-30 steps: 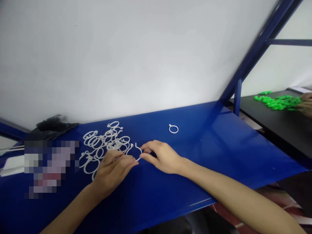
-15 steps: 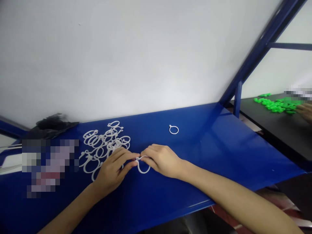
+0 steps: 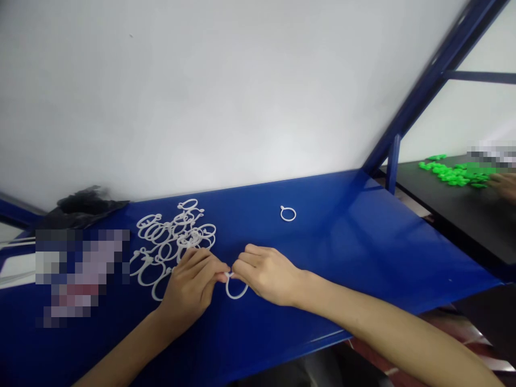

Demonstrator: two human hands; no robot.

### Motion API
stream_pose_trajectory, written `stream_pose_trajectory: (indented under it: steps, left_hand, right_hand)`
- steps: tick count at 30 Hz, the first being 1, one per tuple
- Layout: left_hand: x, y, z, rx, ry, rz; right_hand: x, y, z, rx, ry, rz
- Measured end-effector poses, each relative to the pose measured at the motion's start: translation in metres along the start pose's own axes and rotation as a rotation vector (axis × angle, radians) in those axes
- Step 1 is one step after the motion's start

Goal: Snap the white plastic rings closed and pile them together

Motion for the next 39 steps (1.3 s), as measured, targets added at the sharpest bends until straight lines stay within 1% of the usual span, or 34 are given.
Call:
stream_pose_trajectory:
  steps: [4,7,9,10,12,14,15,16,18,20,22,25,28,31,34,36,37,39]
  left_hand:
    - [0.002,0.003,-0.002,-0.005,-0.022,-0.022]
    - [-0.007,0.003,-0.003,-0.026,0.014,-0.105]
    - [-0.018,0.003,-0.004,-0.036,0.072,-0.177]
    - [-0.025,0.003,-0.005,-0.036,0.093,-0.214]
    - [-0.044,0.002,-0.01,-0.07,0.157,-0.291]
    - [-0.067,-0.002,-0.019,-0.157,0.233,-0.389]
    - [-0.08,-0.004,-0.026,-0.201,0.286,-0.438]
    - [-0.093,-0.007,-0.033,-0.243,0.342,-0.477]
    - [-0.117,-0.015,-0.048,-0.319,0.423,-0.534]
    - [-0.137,-0.025,-0.06,-0.436,0.505,-0.604]
    - [-0.152,-0.037,-0.066,-0.609,0.577,-0.633]
    - [-0.163,-0.047,-0.068,-0.653,0.567,-0.625]
    - [-0.166,-0.049,-0.066,-0.637,0.55,-0.62]
    - [-0.166,-0.047,-0.067,-0.607,0.524,-0.611]
    - [-0.155,-0.042,-0.069,-0.547,0.477,-0.597]
    - [-0.138,-0.036,-0.068,-0.472,0.413,-0.574]
    - [-0.125,-0.032,-0.066,-0.419,0.359,-0.555]
    - [-0.09,-0.024,-0.059,-0.204,0.13,-0.452]
  right_hand:
    - [-0.003,0.003,-0.002,0.019,0.042,0.038]
    - [0.006,0.006,-0.004,0.032,-0.01,0.051]
    - [0.02,0.011,-0.003,0.052,-0.104,0.078]
    - [0.03,0.016,-0.001,0.075,-0.175,0.107]
    - [0.052,0.027,0.005,0.152,-0.364,0.179]
    - [0.074,0.041,0.015,0.236,-0.578,0.27]
    - [0.084,0.047,0.019,0.253,-0.674,0.304]
    - [0.092,0.053,0.024,0.259,-0.762,0.335]
    - [0.104,0.06,0.031,0.231,-0.905,0.372]
    - [0.111,0.063,0.035,0.194,-0.986,0.382]
    - [0.114,0.063,0.036,0.172,-1.014,0.38]
    - [0.114,0.061,0.037,0.162,-1.021,0.37]
    - [0.111,0.061,0.036,0.165,-1.016,0.355]
    - [0.109,0.062,0.035,0.178,-1.008,0.344]
    - [0.107,0.064,0.033,0.213,-0.998,0.358]
    - [0.104,0.066,0.03,0.266,-0.962,0.376]
    - [0.101,0.066,0.028,0.308,-0.914,0.368]
    - [0.092,0.065,0.023,0.388,-0.756,0.268]
Point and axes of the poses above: each hand's wrist, its own z-axis away from the middle knuckle, its own y-axis out of the back of the hand, x = y × z, the point moved 2 cm from there along -z, towards the middle knuckle, and after that the axes turned 14 degrees about -z, right-handed, at the moved point
